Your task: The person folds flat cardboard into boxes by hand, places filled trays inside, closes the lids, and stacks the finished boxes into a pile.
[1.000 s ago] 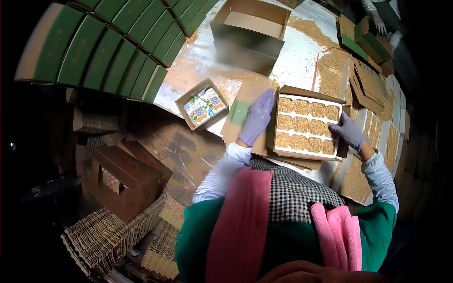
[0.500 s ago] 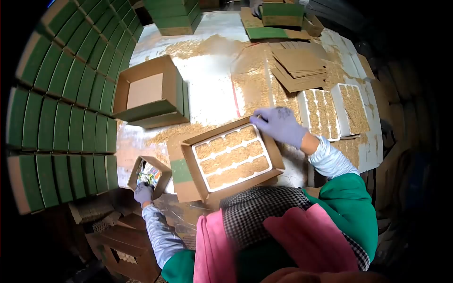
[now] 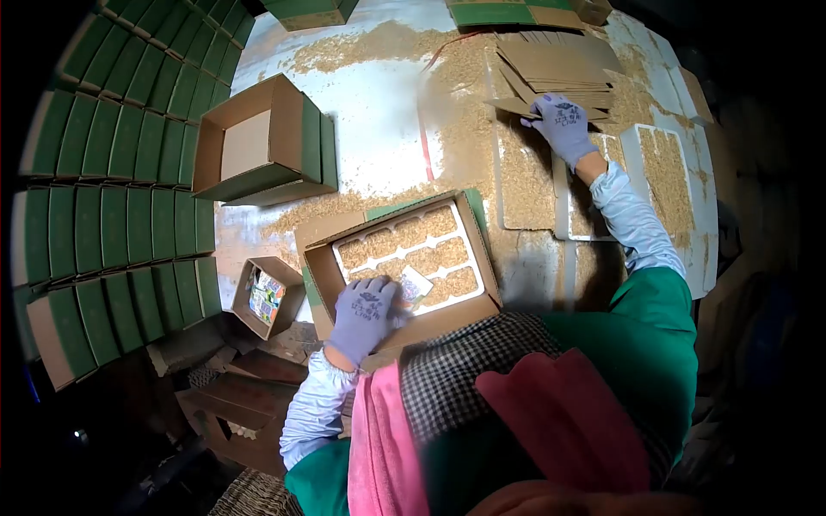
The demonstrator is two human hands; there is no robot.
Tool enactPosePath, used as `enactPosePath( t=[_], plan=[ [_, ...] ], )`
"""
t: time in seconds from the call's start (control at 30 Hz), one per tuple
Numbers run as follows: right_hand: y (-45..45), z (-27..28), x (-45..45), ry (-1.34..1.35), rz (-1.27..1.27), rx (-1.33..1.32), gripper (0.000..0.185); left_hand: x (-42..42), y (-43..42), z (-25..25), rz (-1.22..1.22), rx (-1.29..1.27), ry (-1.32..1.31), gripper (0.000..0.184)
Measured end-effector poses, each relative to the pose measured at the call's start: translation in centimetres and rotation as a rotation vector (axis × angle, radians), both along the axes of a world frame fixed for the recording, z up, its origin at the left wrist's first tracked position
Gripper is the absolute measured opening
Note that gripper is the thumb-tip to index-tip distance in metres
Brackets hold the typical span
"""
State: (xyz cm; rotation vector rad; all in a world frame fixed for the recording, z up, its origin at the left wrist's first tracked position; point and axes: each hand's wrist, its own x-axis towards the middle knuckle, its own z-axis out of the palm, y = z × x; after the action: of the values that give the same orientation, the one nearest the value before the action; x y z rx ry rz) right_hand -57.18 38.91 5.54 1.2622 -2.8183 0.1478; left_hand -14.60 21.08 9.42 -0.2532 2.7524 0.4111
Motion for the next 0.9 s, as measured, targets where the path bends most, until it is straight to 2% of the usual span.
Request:
enactPosePath(
  t=[0.03,0.07,0.13,0.23,0.33,0.37,0.47,0.5,0.6,0.7,0.8,0.9],
  plan=[
    [-0.2,1.9,0.8,-0.037,-0.012,0.011,0.037,0.3,-0.4,-0.2,0.004,0.021,0.115,0.052],
    [-0.1,3.5,1.8,-0.123,-0.034,0.039,0.049,0.7,-0.9,-0.2,0.006,0.048,0.231,0.053],
    [1.1,4.2,2.7,-0.163,0.069,0.016,0.041,1.3,-1.3,1.9,0.128,0.207,0.363,0.045],
    [3.8,3.3,3.1,-0.153,0.106,-0.128,0.036,2.6,-2.2,1.7,0.289,0.322,0.519,0.035],
    [4.4,5.1,5.4,-0.087,-0.039,-0.171,0.027,3.0,-2.2,0.1,0.173,0.166,0.678,0.031],
    [4.2,5.9,5.8,-0.095,-0.117,-0.146,0.031,2.8,-1.9,-0.1,0.165,0.120,0.725,0.027],
    [2.1,10.4,9.6,-0.035,-0.295,0.024,0.036,3.0,-1.9,-0.6,0.214,0.241,0.831,0.025],
    [1.6,10.7,9.8,0.003,-0.280,0.117,0.039,3.1,-1.9,-0.7,0.258,0.300,0.856,0.024],
    [1.4,11.2,11.1,0.078,-0.119,0.163,0.039,3.6,-2.5,-1.1,0.272,0.352,0.874,0.023],
    [2.5,9.8,10.9,0.098,0.023,-0.009,0.039,3.9,-2.5,-0.9,0.250,0.400,0.904,0.020],
    [2.0,11.8,12.1,0.195,-0.152,-0.086,0.038,4.1,-2.5,-0.8,0.237,0.399,0.924,0.019],
    [1.5,18.0,12.5,0.156,-0.378,-0.026,0.054,3.9,-2.4,-1.3,0.253,0.413,0.931,0.019]
  ],
)
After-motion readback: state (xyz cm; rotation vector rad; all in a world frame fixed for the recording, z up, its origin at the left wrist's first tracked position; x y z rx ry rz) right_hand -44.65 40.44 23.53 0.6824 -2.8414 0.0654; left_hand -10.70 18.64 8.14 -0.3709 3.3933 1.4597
